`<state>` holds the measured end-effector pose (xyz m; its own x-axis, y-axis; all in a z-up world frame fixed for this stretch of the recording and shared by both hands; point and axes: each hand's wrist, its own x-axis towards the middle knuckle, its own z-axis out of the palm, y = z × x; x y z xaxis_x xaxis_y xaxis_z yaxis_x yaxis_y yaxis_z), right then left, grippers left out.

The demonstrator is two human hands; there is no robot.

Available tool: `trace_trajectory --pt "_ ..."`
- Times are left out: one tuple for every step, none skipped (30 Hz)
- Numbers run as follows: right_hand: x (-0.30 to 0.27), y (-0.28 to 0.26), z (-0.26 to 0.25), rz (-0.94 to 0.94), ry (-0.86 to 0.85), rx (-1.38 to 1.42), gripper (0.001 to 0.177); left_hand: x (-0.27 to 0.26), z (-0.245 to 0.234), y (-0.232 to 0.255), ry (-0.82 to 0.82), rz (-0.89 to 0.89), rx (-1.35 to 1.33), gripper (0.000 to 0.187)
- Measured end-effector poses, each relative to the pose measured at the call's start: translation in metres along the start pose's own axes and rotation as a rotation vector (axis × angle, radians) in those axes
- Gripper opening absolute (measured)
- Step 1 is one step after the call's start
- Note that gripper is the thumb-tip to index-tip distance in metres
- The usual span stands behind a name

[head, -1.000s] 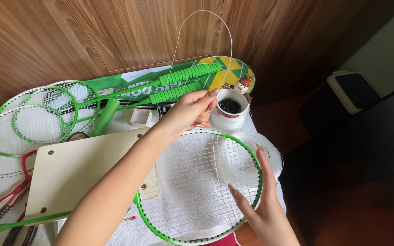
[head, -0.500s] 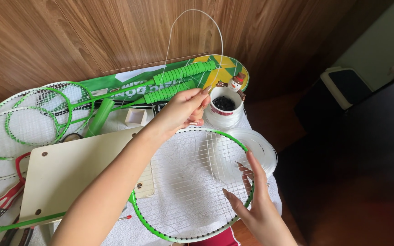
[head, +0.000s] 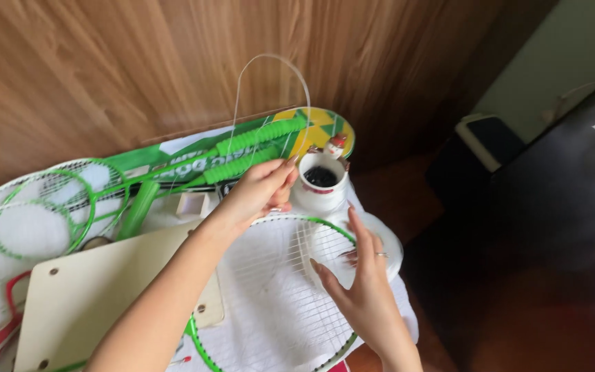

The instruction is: The person manually threads strings through the grommets of a badminton racket frame.

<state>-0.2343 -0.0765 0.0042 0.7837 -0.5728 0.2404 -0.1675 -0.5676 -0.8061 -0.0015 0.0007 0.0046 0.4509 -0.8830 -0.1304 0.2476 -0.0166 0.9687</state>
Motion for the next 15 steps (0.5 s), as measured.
trace_trajectory --pt "0.001 0.006 -0.002 0.000 0.011 -0.005 0.099 0.002 0.000 0.000 -0.011 0.005 0.002 0.036" --pt "0.001 0.013 -0.004 0.076 -0.027 0.073 0.093 0.003 -0.001 -0.001 -0.003 -0.003 -0.023 0.036" --pt "0.001 0.019 -0.005 0.151 -0.064 0.152 0.087 0.003 -0.002 -0.002 0.005 -0.012 -0.048 0.036" --pt "0.005 0.021 -0.009 0.148 -0.067 0.148 0.087 0.005 -0.001 -0.002 0.007 -0.008 -0.052 0.036" --pt "0.008 0.022 -0.013 0.239 -0.082 0.206 0.079 0.005 -0.001 -0.002 -0.008 -0.003 -0.050 0.036" --pt "0.010 0.023 -0.015 0.332 -0.102 0.268 0.071 0.003 -0.002 -0.003 -0.017 -0.002 -0.047 0.036" --pt "0.015 0.030 -0.017 0.330 -0.111 0.267 0.071 0.003 -0.003 -0.004 -0.009 -0.001 -0.051 0.036" --pt "0.019 0.037 -0.020 0.279 -0.106 0.261 0.064 0.003 -0.004 -0.006 -0.013 0.006 -0.065 0.034" --pt "0.024 0.044 -0.023 0.229 -0.101 0.255 0.059 0.003 -0.004 -0.006 -0.018 0.014 -0.080 0.033" --pt "0.036 0.042 -0.024 0.223 -0.102 0.254 0.059 0.003 -0.003 -0.006 -0.015 0.019 -0.080 0.033" --pt "0.047 0.040 -0.025 0.090 -0.099 0.290 0.053 0.003 -0.003 -0.006 -0.017 0.024 -0.046 0.034" --pt "0.058 0.038 -0.027 -0.044 -0.097 0.325 0.049 0.003 -0.002 -0.006 -0.018 0.030 -0.012 0.035" --pt "0.075 0.024 -0.028 -0.051 -0.100 0.324 0.049 0.007 -0.004 -0.011 -0.015 0.036 -0.012 0.035" --pt "0.092 0.008 -0.029 -0.072 -0.131 0.369 0.050 0.011 -0.006 -0.016 -0.012 0.041 -0.059 0.030" --pt "0.109 -0.008 -0.030 -0.092 -0.163 0.414 0.052 0.015 -0.009 -0.022 -0.009 0.047 -0.105 0.024"
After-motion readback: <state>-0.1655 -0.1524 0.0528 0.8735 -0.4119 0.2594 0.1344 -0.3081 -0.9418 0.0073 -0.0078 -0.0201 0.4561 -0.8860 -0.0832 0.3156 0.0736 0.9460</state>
